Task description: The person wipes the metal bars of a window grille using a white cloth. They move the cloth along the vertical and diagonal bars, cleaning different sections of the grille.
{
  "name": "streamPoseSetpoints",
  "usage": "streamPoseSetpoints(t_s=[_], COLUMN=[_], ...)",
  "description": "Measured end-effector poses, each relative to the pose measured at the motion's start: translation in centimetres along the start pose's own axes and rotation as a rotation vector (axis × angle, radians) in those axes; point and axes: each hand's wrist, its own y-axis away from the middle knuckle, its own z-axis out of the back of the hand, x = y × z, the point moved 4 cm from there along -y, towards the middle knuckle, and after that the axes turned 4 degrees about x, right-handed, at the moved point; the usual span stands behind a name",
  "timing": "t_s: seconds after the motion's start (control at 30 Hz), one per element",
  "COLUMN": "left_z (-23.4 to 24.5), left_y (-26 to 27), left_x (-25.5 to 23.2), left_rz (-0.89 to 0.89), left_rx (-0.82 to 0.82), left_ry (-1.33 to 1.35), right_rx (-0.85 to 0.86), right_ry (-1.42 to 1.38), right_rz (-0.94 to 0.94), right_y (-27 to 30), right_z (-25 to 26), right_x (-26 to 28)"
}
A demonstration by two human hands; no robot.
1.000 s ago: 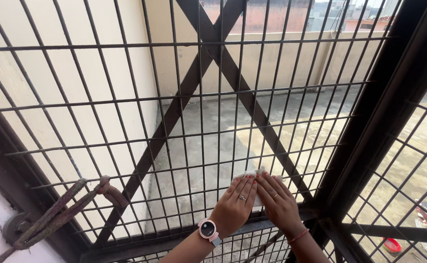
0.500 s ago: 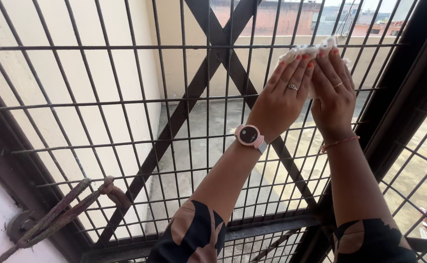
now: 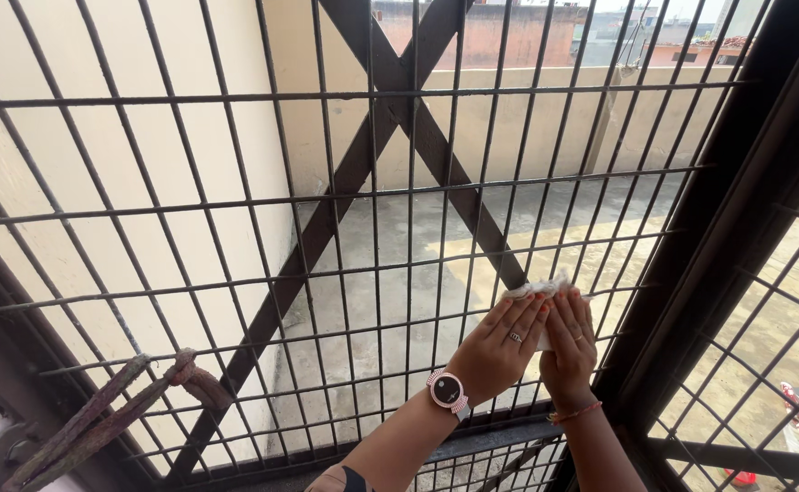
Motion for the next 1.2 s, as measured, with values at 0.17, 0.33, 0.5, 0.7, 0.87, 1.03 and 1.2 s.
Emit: streamPoseSetpoints(t_s=[0.17, 0.33, 0.5, 0.7, 0.87, 1.03, 1.2], left_z=[-0.7, -0.5, 1.7, 4.1, 1.9, 1.5, 0.1], left_y=[4.9, 6.0, 1.8, -15.9, -20.4, -14.8, -7.2], left_x=[-2.9, -3.8, -3.1, 3.3, 7.5, 4.1, 0.5], left_rz=[-0.017, 0.012, -0.078, -0.037, 0.104, 0.011, -0.020], left_rx=[0.092, 0.078, 0.094, -0.297, -0.232, -0.150, -0.033], left_ry=[0.079, 0.100, 0.036, -0.094, -0.114, -0.076, -0.008], right_rx=[0.148, 0.248, 0.313, -0.092, 0.050, -0.011, 0.066], right_ry=[0.009, 0.044, 0.177, 0.485, 0.237, 0.159, 0.086], right_rz=[-0.109, -0.098, 0.228, 0.333, 0.220, 0.048, -0.066], right_y=[7.3, 8.2, 2.3, -18.1, -23.7, -15.6, -5.1], right_z=[-0.3, 0.8, 4.5, 10.1, 7.2, 5.0, 3.0], right_x=[0.9, 1.7, 1.4, -2.9, -3.5, -2.9, -3.1])
